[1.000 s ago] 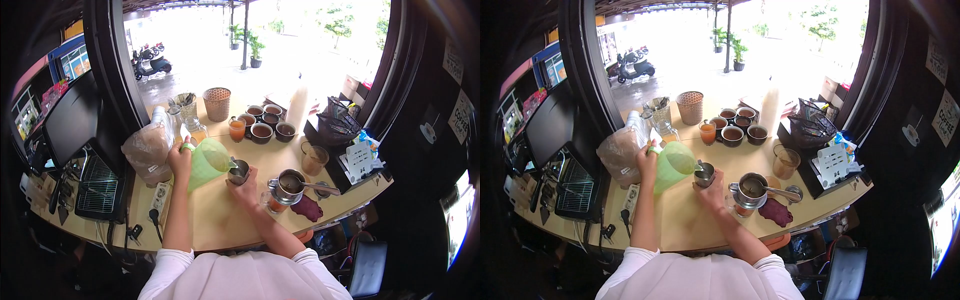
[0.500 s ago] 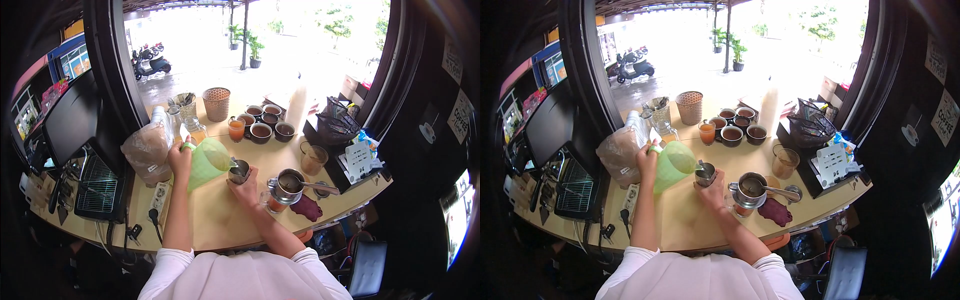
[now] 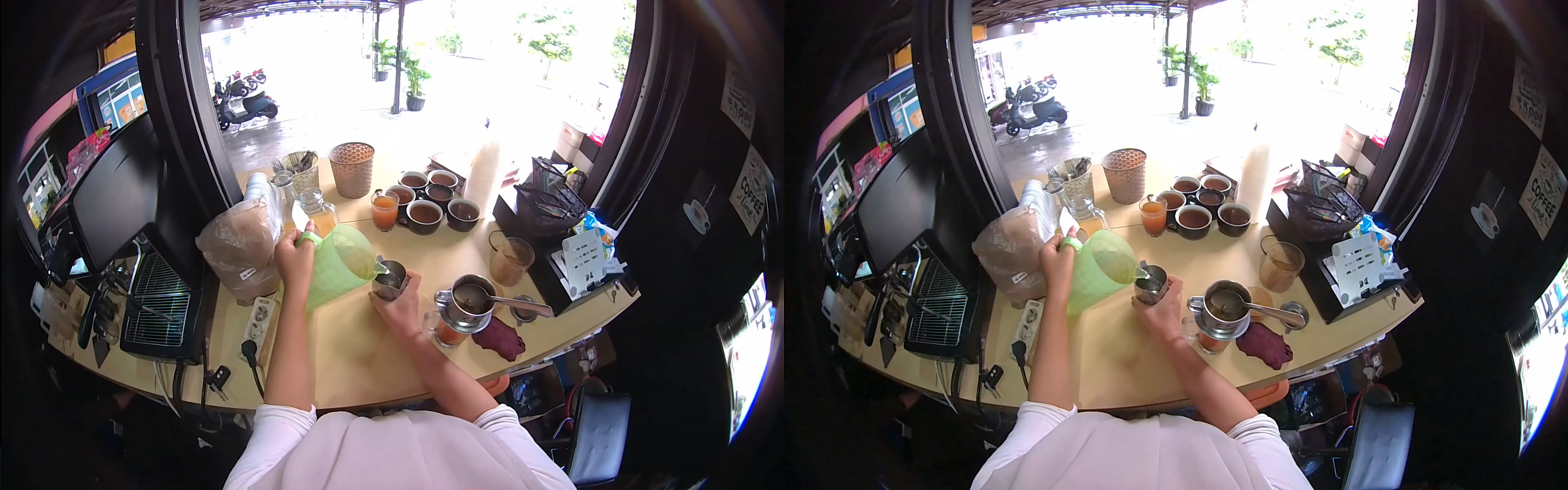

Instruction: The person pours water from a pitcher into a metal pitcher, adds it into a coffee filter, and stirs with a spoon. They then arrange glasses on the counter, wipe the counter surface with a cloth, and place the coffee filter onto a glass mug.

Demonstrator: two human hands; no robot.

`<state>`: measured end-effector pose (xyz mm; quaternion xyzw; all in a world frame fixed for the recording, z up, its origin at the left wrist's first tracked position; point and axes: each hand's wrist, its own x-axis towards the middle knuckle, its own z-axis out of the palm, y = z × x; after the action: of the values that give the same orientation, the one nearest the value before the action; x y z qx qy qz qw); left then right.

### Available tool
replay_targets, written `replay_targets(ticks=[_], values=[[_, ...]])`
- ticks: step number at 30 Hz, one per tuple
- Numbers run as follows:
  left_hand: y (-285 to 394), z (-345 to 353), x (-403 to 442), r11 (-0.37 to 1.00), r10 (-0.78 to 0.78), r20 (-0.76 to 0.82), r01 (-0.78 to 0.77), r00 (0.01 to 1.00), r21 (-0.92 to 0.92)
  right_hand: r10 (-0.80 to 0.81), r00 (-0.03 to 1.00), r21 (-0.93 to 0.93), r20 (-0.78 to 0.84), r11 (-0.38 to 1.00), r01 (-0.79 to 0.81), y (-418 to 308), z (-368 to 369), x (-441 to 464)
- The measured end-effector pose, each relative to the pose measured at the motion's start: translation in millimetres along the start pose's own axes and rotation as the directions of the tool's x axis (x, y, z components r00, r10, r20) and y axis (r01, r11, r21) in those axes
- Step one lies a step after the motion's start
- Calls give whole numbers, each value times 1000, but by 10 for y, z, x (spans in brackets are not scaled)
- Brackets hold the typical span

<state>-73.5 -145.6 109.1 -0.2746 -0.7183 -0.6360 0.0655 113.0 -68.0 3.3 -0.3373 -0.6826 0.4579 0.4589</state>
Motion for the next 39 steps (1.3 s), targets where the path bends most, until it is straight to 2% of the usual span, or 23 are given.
replay_targets(ticks=[23,26,29,32,39], values=[[29,5,-9,1000,14,-5,-14,1000,16,3,1000,27,-5,1000,-3,-24,-3,-2],[22,13,-12,1000,10,-6,-10,1000,1,11,1000,18,-13,1000,-11,-12,6,-2],[-22,21,1,1000,9,3,-9,1000,-4,-49,998,-81,-39,996,46,22,14,-3],[-21,22,-7,1000,18,1,-18,1000,-1,3,1000,24,-20,1000,-3,13,8,3],[-19,34,-9,1000,25,5,-25,1000,-7,17,999,30,-29,999,-17,1,4,9]])
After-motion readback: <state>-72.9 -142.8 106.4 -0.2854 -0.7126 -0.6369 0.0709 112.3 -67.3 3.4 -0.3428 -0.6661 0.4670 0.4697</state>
